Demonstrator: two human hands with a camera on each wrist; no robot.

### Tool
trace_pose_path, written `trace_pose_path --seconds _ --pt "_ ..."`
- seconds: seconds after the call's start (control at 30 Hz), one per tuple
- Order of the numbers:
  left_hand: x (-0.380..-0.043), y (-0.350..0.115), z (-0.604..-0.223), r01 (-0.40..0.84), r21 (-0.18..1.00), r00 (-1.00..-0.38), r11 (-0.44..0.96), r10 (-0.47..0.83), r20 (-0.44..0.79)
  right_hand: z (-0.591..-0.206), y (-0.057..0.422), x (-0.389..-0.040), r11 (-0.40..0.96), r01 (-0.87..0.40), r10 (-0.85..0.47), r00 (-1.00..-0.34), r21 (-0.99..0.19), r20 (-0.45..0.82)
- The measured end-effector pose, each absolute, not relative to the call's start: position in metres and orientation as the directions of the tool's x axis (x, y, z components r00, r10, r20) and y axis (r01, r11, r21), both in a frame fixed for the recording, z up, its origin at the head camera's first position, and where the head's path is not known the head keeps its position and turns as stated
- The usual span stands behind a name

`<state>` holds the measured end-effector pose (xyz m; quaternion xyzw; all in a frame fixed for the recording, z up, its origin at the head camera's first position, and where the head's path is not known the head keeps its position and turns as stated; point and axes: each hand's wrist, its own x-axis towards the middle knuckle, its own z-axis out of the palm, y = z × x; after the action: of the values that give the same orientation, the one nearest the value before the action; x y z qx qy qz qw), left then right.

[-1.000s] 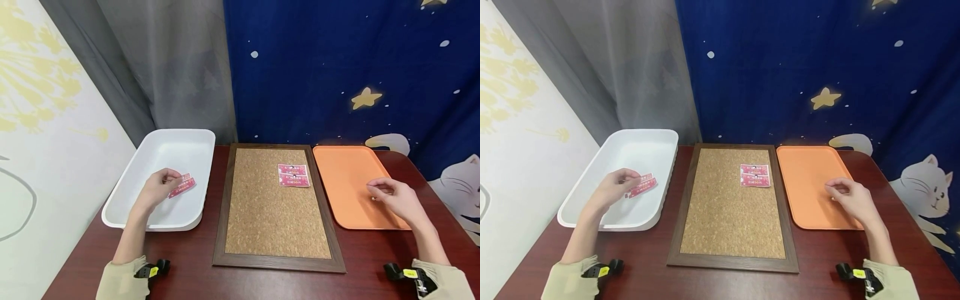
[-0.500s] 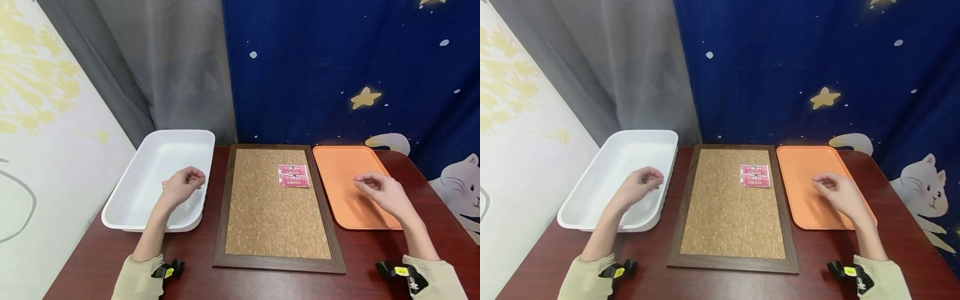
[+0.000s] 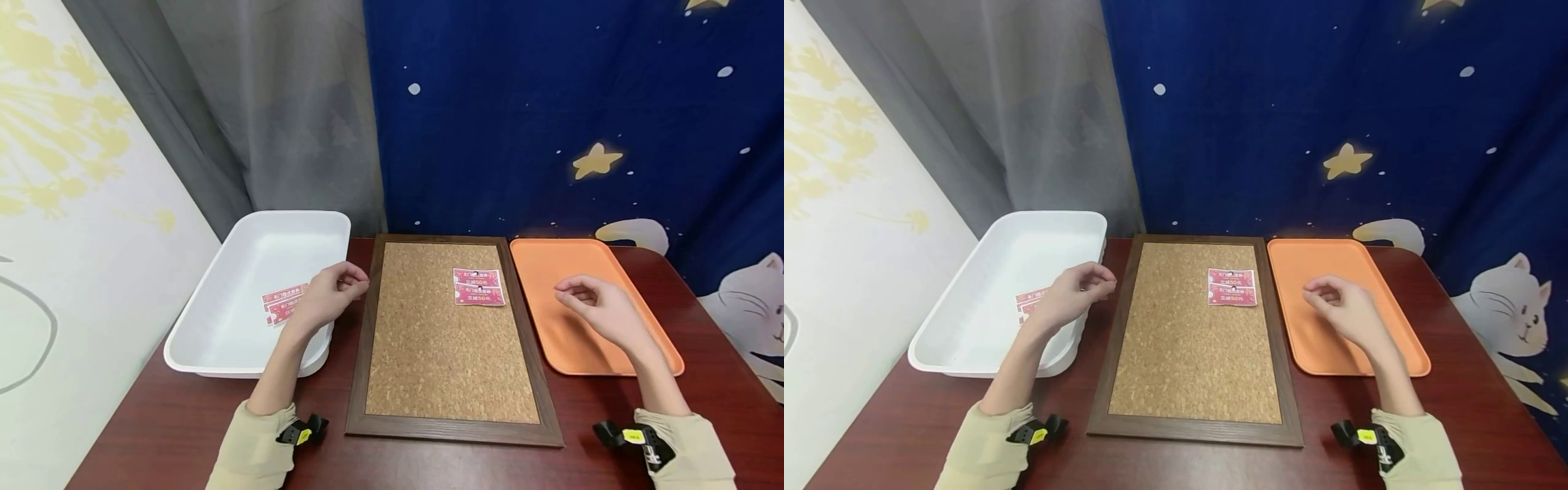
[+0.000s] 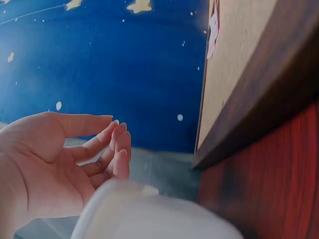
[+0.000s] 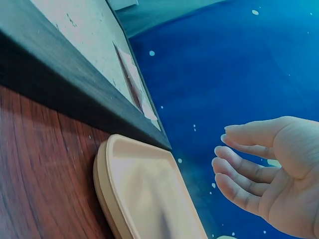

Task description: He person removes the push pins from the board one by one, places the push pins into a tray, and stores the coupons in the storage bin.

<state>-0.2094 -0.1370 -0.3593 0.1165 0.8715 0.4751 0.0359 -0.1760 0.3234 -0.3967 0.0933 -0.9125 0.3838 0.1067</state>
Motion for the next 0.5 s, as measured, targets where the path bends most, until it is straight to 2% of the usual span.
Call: trace_pose_path --seconds 0.5 --pt "-0.215 -0.081 -0.361 0.217 0.853 -0.948 0.474 0.310 0.070 -0.396 0.299 -0.185 0.673 -0.261 -0.118 -0.962 -0.692 0.248"
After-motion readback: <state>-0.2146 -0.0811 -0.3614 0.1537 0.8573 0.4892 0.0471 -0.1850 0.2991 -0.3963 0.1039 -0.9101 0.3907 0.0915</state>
